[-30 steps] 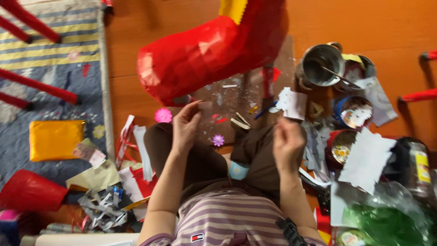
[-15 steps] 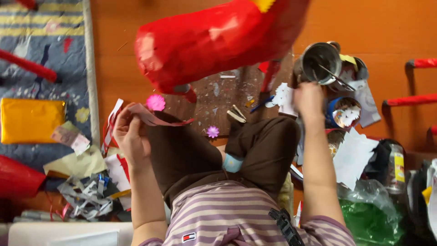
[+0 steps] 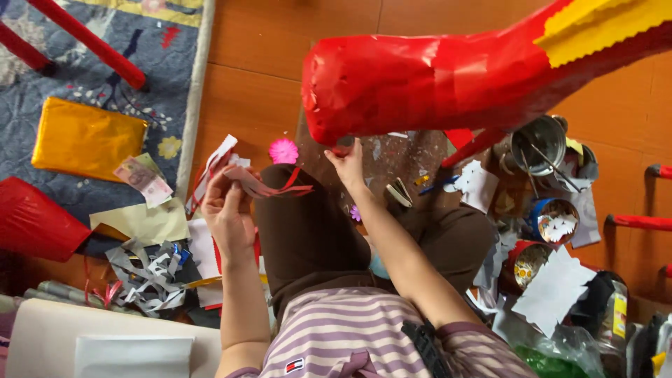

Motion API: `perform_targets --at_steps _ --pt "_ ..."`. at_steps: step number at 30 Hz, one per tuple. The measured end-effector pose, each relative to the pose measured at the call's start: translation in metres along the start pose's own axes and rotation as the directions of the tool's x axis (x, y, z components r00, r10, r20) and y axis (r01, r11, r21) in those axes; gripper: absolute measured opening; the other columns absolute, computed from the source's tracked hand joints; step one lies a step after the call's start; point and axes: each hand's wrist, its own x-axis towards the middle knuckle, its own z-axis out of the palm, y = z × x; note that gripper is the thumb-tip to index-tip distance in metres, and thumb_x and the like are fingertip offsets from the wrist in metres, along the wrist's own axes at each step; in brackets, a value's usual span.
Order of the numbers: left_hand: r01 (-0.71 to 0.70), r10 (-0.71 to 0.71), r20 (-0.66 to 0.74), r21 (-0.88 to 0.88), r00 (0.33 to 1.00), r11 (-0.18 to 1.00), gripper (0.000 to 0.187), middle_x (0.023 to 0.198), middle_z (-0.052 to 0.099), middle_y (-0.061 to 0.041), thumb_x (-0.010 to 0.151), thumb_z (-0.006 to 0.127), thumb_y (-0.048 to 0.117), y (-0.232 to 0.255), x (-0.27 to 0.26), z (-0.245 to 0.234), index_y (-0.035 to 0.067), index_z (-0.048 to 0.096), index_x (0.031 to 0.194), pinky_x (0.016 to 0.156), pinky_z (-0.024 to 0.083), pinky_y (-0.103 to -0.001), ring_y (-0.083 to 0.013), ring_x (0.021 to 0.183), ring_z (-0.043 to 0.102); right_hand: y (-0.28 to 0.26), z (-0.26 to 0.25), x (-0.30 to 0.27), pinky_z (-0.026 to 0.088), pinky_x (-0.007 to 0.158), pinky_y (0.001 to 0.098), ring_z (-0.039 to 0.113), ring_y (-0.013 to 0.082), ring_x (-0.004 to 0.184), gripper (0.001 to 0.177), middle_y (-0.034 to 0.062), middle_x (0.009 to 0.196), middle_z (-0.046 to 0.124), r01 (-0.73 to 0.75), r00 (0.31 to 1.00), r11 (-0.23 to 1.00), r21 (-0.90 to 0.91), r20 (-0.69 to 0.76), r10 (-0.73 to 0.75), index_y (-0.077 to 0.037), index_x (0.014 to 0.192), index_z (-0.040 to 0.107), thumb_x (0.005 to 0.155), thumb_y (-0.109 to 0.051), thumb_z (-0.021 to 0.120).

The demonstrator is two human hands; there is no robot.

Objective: Decorating a paper-mache horse with paper strips and glue

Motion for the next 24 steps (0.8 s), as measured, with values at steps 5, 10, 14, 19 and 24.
perform_targets --at_steps 5,10,14,19,24 --pt "0.014 -0.014 0.007 0.041 1.0 0.999 0.031 0.11 0.065 -0.029 0.094 0.049 -0.007 -0.004 0.003 -0.006 -0.005 0.055 0.124 0.086 0.059 -0.049 -0.0389 0.099 0.069 0.028 0.012 -0.013 0.055 0.062 0.0303 0.07 0.024 0.074 0.039 0.0097 0.077 0.069 -0.007 0.998 1.0 0.031 -0.068 0.009 -0.008 0.094 0.061 0.076 -0.031 0.087" --pt "-0.023 0.011 0.066 0.174 0.998 0.985 0.03 0.106 0.067 -0.019 0.089 0.054 -0.01 -0.024 0.009 0.02 -0.004 0.065 0.117 0.09 0.055 -0.037 -0.0236 0.098 0.066 -0.059 -0.063 -0.033 0.053 0.08 0.036 0.067 0.0181 0.082 0.025 0.0102 0.084 0.071 -0.1 0.991 0.955 0.281 0.118 0.069 -0.002 0.092 0.068 0.075 -0.009 0.085" --pt "-0.046 0.009 0.194 0.183 0.981 0.982 0.035 0.098 0.069 -0.023 0.081 0.051 -0.018 -0.015 0.001 0.088 -0.007 0.066 0.111 0.088 0.056 -0.041 -0.0293 0.094 0.068 -0.155 -0.158 -0.044 0.053 0.085 0.0385 0.069 0.0219 0.082 0.034 0.0113 0.088 0.07 -0.291 0.937 0.905 0.311 0.283 0.204 -0.006 0.099 0.067 0.073 -0.012 0.087" --pt "-0.205 0.126 0.423 0.146 0.897 0.968 0.035 0.099 0.069 -0.021 0.079 0.052 -0.02 -0.025 -0.021 0.16 -0.005 0.067 0.107 0.088 0.053 -0.041 -0.0265 0.096 0.066 -0.19 -0.202 -0.06 0.058 0.066 0.0343 0.068 0.0191 0.059 0.026 0.0115 0.065 0.069 -0.002 0.981 0.974 0.227 0.187 -0.042 -0.001 0.075 0.065 0.065 0.0 0.089" --pt "-0.417 0.303 0.511 0.122 0.805 0.901 0.027 0.096 0.072 -0.014 0.082 0.063 -0.016 -0.019 -0.04 0.22 0.002 0.07 0.101 0.083 0.056 -0.036 -0.0282 0.09 0.071 -0.196 -0.236 -0.063 0.058 0.066 0.0366 0.063 0.0209 0.086 0.042 0.0146 0.097 0.068 -0.342 0.924 0.86 0.378 0.303 0.234 0.002 0.11 0.067 0.071 -0.002 0.084"
